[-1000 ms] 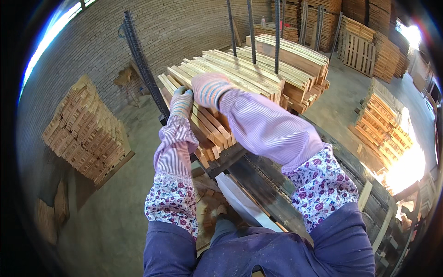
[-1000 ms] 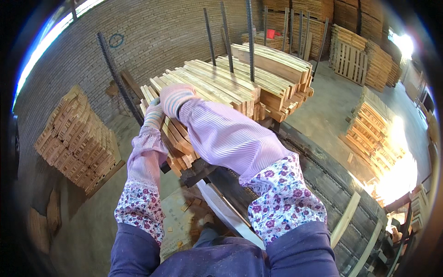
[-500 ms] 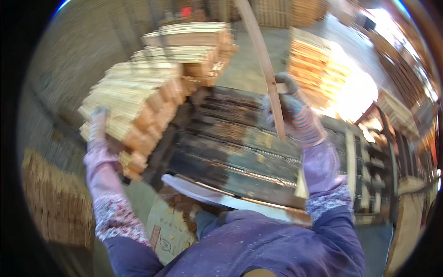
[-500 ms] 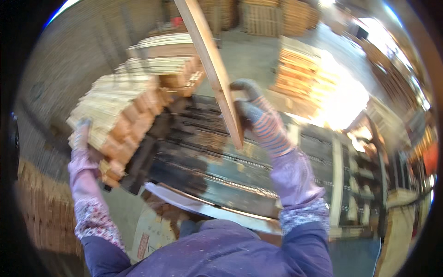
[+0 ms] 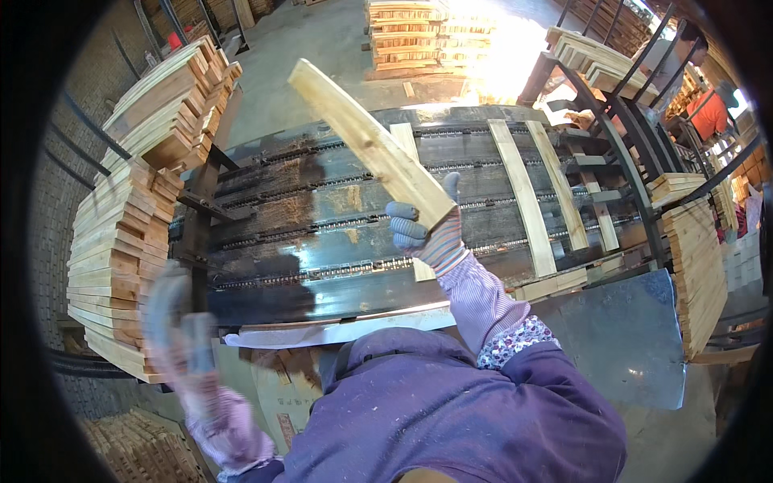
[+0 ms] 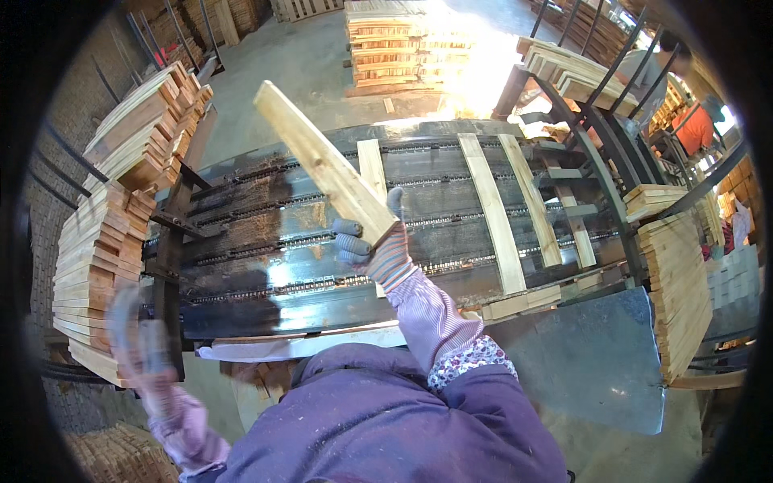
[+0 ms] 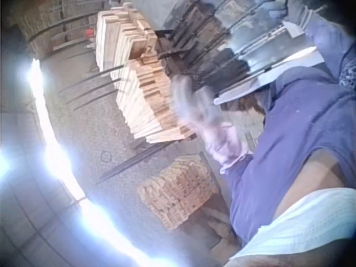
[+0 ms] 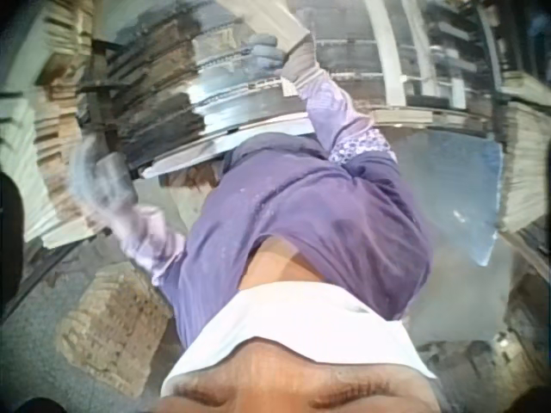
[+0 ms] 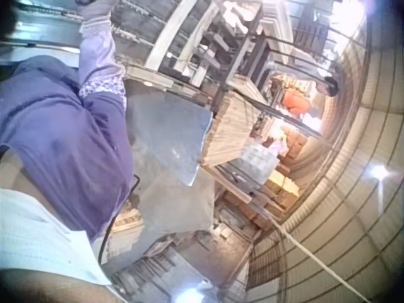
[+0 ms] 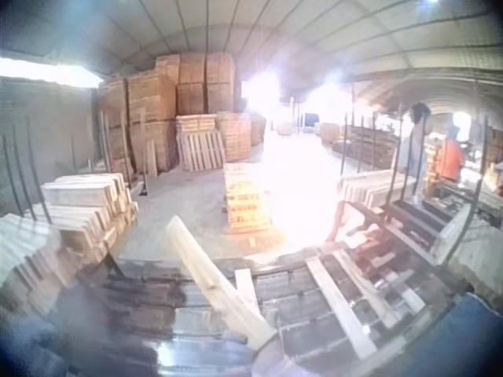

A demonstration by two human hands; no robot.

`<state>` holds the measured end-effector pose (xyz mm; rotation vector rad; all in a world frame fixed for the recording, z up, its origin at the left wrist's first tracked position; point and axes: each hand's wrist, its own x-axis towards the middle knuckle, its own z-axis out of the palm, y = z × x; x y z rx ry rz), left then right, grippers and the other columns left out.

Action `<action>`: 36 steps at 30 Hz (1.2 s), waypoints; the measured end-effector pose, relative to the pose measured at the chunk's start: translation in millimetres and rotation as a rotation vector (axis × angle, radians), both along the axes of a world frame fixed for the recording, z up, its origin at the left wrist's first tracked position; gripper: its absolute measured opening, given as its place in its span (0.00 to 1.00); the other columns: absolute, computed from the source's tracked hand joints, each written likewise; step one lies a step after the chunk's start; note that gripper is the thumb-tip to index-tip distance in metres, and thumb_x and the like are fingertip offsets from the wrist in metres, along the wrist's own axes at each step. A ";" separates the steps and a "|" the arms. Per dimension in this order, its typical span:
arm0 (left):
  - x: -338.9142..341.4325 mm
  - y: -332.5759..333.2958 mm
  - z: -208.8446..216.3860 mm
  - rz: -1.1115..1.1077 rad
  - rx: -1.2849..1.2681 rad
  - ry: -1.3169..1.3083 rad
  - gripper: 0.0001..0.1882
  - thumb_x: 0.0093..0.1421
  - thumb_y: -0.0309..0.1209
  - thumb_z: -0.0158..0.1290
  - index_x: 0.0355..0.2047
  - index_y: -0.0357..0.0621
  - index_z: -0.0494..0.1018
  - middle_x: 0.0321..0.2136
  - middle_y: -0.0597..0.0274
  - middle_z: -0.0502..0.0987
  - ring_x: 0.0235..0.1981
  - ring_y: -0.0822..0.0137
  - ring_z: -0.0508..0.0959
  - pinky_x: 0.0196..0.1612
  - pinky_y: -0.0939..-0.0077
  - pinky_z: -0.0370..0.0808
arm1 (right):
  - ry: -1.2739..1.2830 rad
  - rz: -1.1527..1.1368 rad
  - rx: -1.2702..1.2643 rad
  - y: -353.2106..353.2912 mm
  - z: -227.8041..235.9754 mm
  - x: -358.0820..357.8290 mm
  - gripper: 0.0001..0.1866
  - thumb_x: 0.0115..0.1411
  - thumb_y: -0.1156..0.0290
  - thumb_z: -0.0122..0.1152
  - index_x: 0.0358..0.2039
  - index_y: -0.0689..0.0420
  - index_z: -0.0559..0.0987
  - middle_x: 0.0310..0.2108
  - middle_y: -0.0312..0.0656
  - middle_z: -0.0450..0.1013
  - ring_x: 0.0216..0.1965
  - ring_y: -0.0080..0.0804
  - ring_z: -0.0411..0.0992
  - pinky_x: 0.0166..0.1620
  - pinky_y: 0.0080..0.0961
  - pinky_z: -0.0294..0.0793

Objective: The person repeatedly picks up wooden planks from a conveyor belt and stacks them onto a nearby pile. The person handles the planks by hand, placing them one at a time or in small groups onto the growing stack.

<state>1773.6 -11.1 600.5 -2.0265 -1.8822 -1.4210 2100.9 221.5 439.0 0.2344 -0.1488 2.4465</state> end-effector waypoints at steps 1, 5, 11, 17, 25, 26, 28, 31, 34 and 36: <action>41.3 22.9 -8.6 -0.130 -0.215 0.026 0.23 0.62 0.24 0.56 0.59 0.39 0.76 0.62 0.44 0.73 0.66 0.49 0.72 0.69 0.55 0.69 | -0.046 -0.043 0.005 0.8 -0.4 11.3 0.52 0.58 0.24 0.60 0.69 0.51 0.65 0.30 0.37 0.64 0.22 0.23 0.60 0.25 0.25 0.61; 75.7 53.5 -128.7 -0.334 -0.677 -0.013 0.23 0.64 0.34 0.61 0.59 0.47 0.76 0.60 0.43 0.74 0.62 0.43 0.74 0.64 0.55 0.71 | -0.185 0.070 -0.102 18.4 -35.9 21.6 0.45 0.59 0.41 0.66 0.68 0.56 0.66 0.38 0.45 0.71 0.30 0.35 0.71 0.32 0.33 0.73; 113.1 98.3 -213.2 -0.365 -0.944 -0.130 0.24 0.65 0.39 0.60 0.59 0.43 0.75 0.58 0.43 0.76 0.59 0.44 0.76 0.62 0.55 0.73 | -0.562 0.093 -0.146 17.4 -106.8 34.1 0.45 0.51 0.67 0.62 0.70 0.68 0.60 0.57 0.64 0.74 0.51 0.57 0.80 0.57 0.52 0.81; 137.3 132.0 -289.3 -0.250 -0.974 -0.019 0.30 0.61 0.43 0.63 0.60 0.46 0.73 0.58 0.45 0.75 0.59 0.43 0.75 0.63 0.53 0.72 | -0.736 0.125 0.092 12.3 -108.9 36.4 0.43 0.52 0.73 0.67 0.69 0.62 0.63 0.54 0.56 0.75 0.49 0.50 0.81 0.51 0.47 0.85; 167.5 152.5 -285.1 0.022 -0.994 0.287 0.49 0.51 0.58 0.69 0.69 0.56 0.63 0.68 0.39 0.61 0.63 0.36 0.68 0.63 0.41 0.69 | -1.142 -0.062 0.401 18.0 -95.7 26.8 0.30 0.63 0.71 0.71 0.64 0.60 0.71 0.50 0.46 0.80 0.45 0.36 0.81 0.50 0.37 0.83; 169.2 150.5 -284.4 0.044 -0.981 0.301 0.50 0.50 0.59 0.68 0.69 0.55 0.63 0.67 0.39 0.61 0.62 0.35 0.68 0.63 0.41 0.69 | -1.266 -0.123 0.530 20.1 -95.3 26.2 0.30 0.63 0.69 0.71 0.63 0.61 0.73 0.50 0.45 0.80 0.44 0.33 0.81 0.50 0.34 0.82; 160.5 146.4 -300.1 0.118 -0.946 0.342 0.57 0.48 0.64 0.68 0.73 0.55 0.59 0.69 0.35 0.59 0.61 0.34 0.69 0.63 0.41 0.69 | -1.502 -0.207 0.808 42.2 -63.7 9.4 0.27 0.63 0.66 0.73 0.58 0.65 0.77 0.48 0.43 0.81 0.44 0.25 0.77 0.50 0.27 0.79; 144.2 148.2 -296.1 0.086 -0.991 0.243 0.55 0.51 0.57 0.69 0.75 0.60 0.56 0.71 0.34 0.55 0.61 0.33 0.67 0.64 0.41 0.69 | -1.566 -0.364 0.924 73.8 2.8 -26.0 0.21 0.63 0.67 0.71 0.53 0.63 0.80 0.41 0.45 0.83 0.43 0.33 0.80 0.48 0.32 0.79; 125.2 163.8 -257.7 0.089 -1.209 0.167 0.59 0.50 0.43 0.71 0.77 0.64 0.48 0.74 0.35 0.51 0.65 0.34 0.67 0.65 0.47 0.70 | -1.645 -0.659 1.406 123.6 51.4 -74.7 0.26 0.61 0.64 0.71 0.57 0.62 0.77 0.45 0.52 0.83 0.46 0.45 0.82 0.52 0.38 0.79; 92.3 161.1 -260.9 0.075 -1.162 -0.127 0.60 0.49 0.38 0.71 0.78 0.61 0.46 0.72 0.35 0.54 0.64 0.35 0.68 0.65 0.50 0.71 | -1.624 -0.674 1.541 150.2 110.8 -130.8 0.30 0.62 0.62 0.69 0.61 0.62 0.73 0.48 0.57 0.81 0.49 0.49 0.81 0.54 0.41 0.79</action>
